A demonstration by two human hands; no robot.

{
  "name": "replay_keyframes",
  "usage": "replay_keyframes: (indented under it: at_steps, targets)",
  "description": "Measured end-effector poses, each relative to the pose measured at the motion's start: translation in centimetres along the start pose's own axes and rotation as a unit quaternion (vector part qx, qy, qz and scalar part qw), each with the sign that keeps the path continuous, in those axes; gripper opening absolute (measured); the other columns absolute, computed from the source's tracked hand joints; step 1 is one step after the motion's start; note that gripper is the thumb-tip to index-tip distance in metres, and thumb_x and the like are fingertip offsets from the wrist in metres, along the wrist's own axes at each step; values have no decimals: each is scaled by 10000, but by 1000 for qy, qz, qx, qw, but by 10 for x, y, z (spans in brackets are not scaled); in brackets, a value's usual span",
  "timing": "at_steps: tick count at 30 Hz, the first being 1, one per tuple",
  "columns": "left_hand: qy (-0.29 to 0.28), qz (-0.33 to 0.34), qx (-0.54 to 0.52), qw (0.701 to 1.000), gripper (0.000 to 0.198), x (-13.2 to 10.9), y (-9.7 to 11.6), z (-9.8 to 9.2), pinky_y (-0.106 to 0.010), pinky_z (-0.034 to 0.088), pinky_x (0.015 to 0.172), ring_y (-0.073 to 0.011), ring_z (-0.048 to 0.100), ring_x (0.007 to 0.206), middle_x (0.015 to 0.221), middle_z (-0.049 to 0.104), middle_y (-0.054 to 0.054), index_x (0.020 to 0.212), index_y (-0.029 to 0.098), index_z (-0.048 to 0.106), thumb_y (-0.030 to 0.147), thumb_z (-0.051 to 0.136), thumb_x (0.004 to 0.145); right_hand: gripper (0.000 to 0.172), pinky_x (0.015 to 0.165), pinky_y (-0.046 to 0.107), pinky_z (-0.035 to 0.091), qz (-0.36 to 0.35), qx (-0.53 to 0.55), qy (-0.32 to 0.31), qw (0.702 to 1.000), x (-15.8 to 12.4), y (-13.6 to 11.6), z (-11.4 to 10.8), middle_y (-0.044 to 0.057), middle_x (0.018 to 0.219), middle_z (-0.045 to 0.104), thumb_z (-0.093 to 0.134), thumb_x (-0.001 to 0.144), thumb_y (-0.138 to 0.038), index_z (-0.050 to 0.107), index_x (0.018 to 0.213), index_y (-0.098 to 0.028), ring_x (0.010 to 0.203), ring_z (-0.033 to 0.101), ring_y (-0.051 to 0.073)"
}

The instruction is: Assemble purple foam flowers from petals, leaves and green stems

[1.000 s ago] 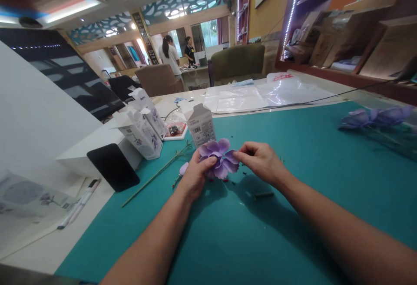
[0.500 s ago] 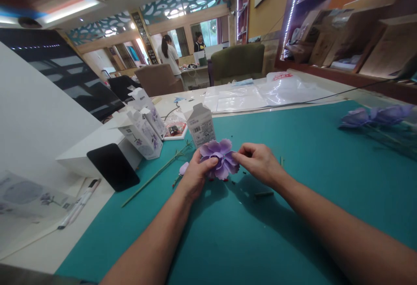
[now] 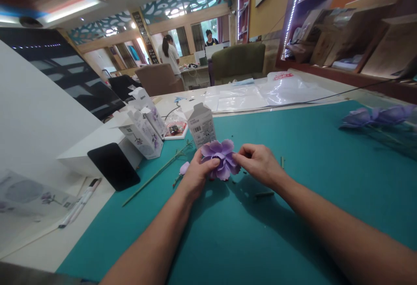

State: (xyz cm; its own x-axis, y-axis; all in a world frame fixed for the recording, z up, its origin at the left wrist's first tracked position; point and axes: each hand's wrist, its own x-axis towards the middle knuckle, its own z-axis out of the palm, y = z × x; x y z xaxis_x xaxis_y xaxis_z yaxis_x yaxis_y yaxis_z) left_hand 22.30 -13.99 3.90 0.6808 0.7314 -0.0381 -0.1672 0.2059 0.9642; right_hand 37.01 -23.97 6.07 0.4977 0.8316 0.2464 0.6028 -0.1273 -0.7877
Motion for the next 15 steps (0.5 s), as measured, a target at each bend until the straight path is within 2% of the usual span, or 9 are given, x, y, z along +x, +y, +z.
replay_keyframes:
  at_steps: [5,15]
  targets:
    - [-1,7,-4,1000,623,0,-1,0,-293,451,755,-220,606,928,1037,664,-56,1178,216,554,295,783,604,317,473,235,309,-6,4,10,1000,-1,-1,0,-10,463,532,546,726,-409,517,489,-201,482,438,118]
    - [-5,1,-2,1000,686,0,-3,0,-328,456,801,-234,604,965,1076,656,-69,1225,223,521,287,794,599,310,498,245,316,14,-3,-10,1000,-1,0,1,-8,487,539,540,729,-399,499,494,-201,508,458,127]
